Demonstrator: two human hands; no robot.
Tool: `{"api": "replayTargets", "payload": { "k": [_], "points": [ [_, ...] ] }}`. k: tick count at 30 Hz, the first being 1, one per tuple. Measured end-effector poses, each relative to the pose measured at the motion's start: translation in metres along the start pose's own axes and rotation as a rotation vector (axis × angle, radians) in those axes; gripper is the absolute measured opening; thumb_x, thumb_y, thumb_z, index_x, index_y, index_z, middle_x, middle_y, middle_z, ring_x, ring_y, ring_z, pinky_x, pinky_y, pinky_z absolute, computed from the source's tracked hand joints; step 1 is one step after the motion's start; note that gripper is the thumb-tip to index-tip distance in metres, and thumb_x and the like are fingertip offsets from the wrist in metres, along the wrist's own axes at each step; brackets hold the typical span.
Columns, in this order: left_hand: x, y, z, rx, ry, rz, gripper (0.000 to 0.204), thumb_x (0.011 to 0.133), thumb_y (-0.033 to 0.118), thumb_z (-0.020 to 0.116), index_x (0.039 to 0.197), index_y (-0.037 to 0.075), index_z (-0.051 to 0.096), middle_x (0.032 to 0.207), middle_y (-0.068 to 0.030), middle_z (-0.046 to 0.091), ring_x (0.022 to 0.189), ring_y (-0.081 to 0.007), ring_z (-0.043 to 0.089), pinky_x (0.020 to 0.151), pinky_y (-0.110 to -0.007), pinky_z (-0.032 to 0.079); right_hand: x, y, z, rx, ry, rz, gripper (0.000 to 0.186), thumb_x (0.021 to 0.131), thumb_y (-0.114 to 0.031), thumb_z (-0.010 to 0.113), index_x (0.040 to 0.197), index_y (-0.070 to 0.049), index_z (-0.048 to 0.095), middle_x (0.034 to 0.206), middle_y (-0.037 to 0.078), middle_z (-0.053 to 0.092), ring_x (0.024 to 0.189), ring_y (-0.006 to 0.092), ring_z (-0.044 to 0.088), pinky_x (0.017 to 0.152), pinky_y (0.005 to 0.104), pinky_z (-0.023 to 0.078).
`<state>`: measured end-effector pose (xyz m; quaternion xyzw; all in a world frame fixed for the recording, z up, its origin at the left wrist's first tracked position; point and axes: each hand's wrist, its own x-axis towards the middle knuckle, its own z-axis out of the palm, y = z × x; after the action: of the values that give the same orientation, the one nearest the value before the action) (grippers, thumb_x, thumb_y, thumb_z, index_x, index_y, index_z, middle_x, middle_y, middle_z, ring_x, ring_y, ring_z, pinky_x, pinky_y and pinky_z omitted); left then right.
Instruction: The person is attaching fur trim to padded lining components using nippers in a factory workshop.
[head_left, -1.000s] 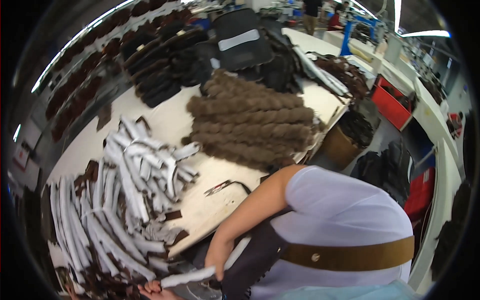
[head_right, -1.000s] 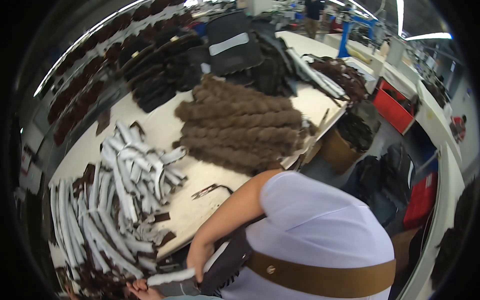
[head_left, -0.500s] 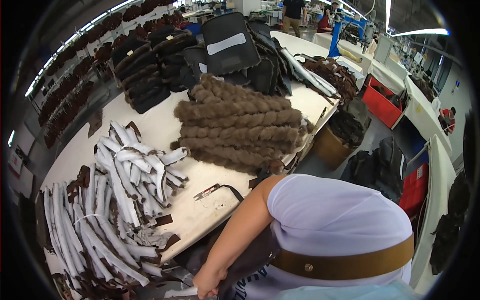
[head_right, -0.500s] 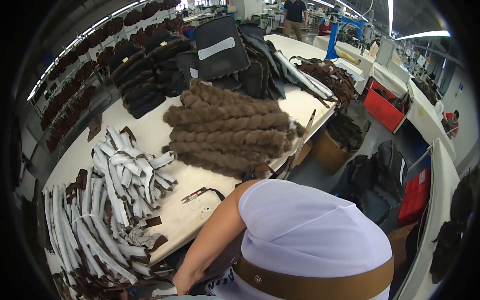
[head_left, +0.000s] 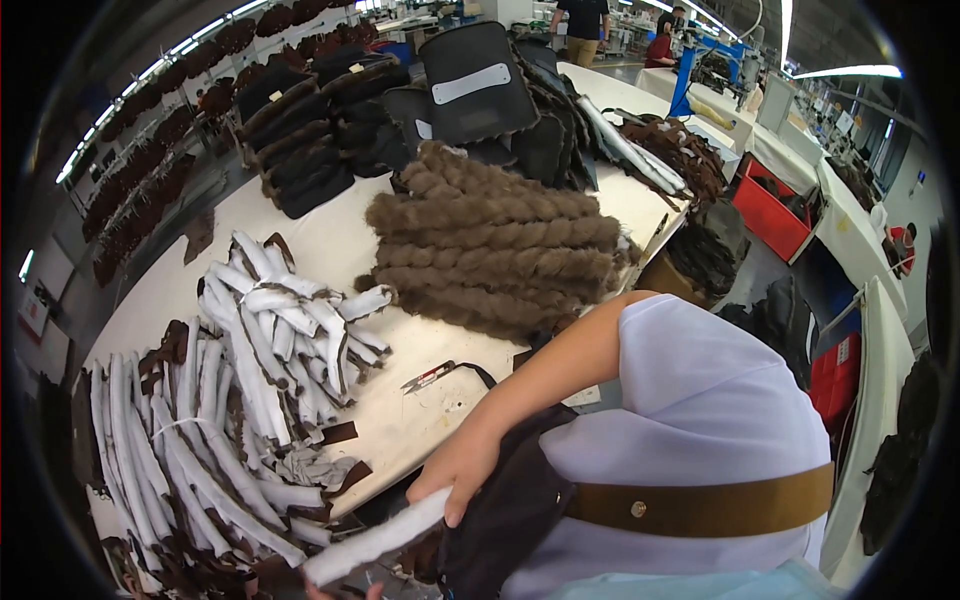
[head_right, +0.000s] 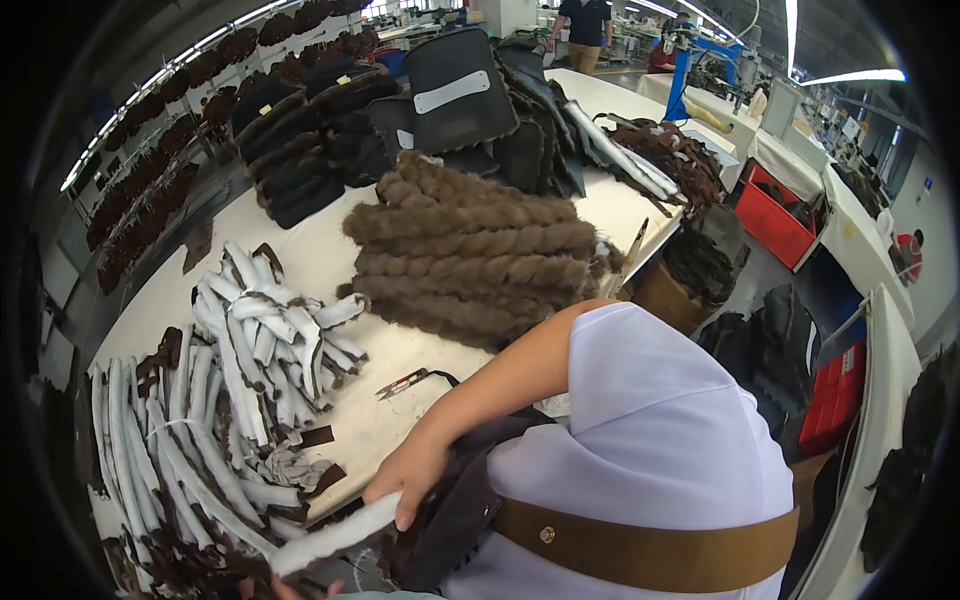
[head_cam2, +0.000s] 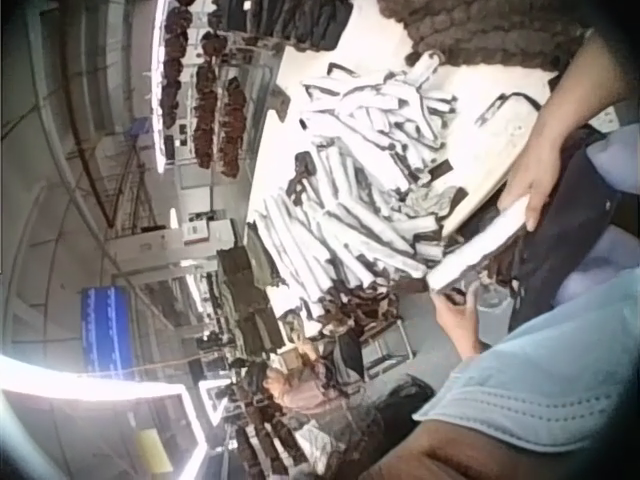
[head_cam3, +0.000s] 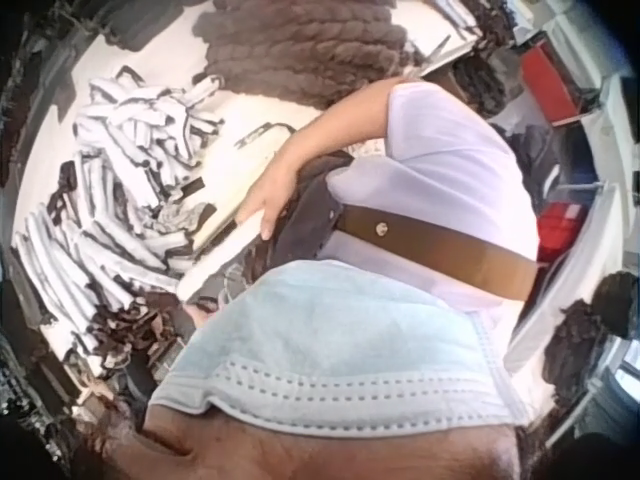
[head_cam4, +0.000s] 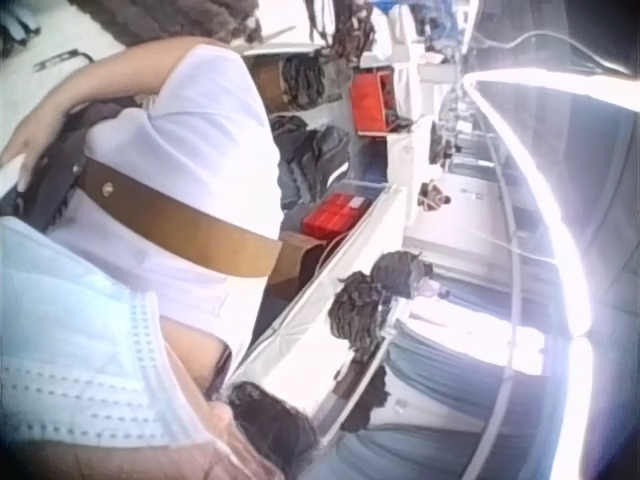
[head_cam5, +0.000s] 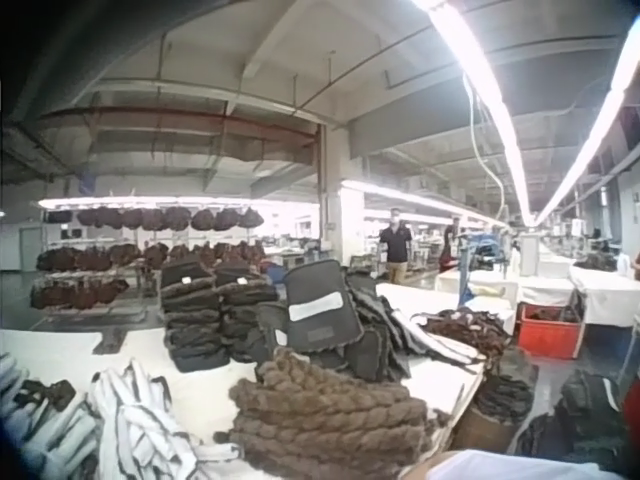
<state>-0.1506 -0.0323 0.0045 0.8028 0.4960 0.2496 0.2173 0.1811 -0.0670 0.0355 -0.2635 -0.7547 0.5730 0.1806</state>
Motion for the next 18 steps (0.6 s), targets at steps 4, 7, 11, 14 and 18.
{"api": "replayTargets", "payload": {
  "k": [4, 7, 11, 14, 18],
  "points": [
    [0.025, -0.028, 0.077, -0.215, -0.044, 0.308, 0.019, 0.082, 0.018, 0.060, 0.084, 0.000, 0.054, 0.066, -0.0132, 0.053, 0.058, -0.0247, 0.047, 0.057, -0.033, 0.042, 0.047, 0.021, 0.002, -0.052, -0.249, 0.053, 0.050, 0.079, -0.041, 0.064, 0.096, 0.004, 0.051, 0.078, 0.012, 0.060, 0.069, 0.0168, 0.058, 0.061, 0.0284, 0.046],
    [0.032, 0.000, 0.081, -0.334, -0.144, 0.189, 0.022, 0.084, 0.022, 0.057, 0.082, 0.000, 0.055, 0.066, -0.0144, 0.053, 0.056, -0.0262, 0.049, 0.054, -0.035, 0.042, 0.096, 0.043, 0.018, 0.417, -0.338, 0.250, 0.034, 0.081, -0.036, 0.061, 0.087, -0.002, 0.056, 0.074, 0.005, 0.059, 0.060, 0.0147, 0.056, 0.054, 0.0313, 0.046],
    [0.012, -0.043, 0.049, -0.749, -0.251, -0.086, 0.023, 0.086, 0.023, 0.054, 0.084, 0.000, 0.054, 0.064, -0.0103, 0.050, 0.054, -0.0241, 0.047, 0.053, -0.035, 0.041, 0.078, 0.032, 0.014, 0.674, -0.177, 0.358, 0.023, 0.082, -0.027, 0.057, 0.091, -0.007, 0.055, 0.074, 0.003, 0.054, 0.063, 0.0123, 0.052, 0.054, 0.0297, 0.044],
    [-0.014, -0.099, 0.031, -1.231, -0.418, -0.418, 0.022, 0.087, 0.023, 0.052, 0.088, 0.001, 0.052, 0.061, -0.0035, 0.044, 0.052, -0.0203, 0.042, 0.052, -0.033, 0.040, 0.058, 0.035, 0.002, 0.692, -0.086, 0.355, 0.023, 0.082, -0.028, 0.058, 0.094, -0.008, 0.054, 0.075, 0.002, 0.054, 0.064, 0.0125, 0.053, 0.055, 0.0304, 0.045],
    [0.024, 0.019, 0.035, -2.014, 0.626, -0.521, 0.021, 0.086, 0.030, 0.053, 0.084, 0.008, 0.052, 0.081, -0.0004, 0.053, 0.078, -0.0135, 0.047, 0.079, -0.037, 0.036, 0.083, 0.065, 0.022, 0.699, -0.303, 0.300, 0.025, 0.084, -0.027, 0.058, 0.094, -0.005, 0.051, 0.071, 0.005, 0.052, 0.058, 0.0148, 0.051, 0.054, 0.0292, 0.045]
  ]
}}
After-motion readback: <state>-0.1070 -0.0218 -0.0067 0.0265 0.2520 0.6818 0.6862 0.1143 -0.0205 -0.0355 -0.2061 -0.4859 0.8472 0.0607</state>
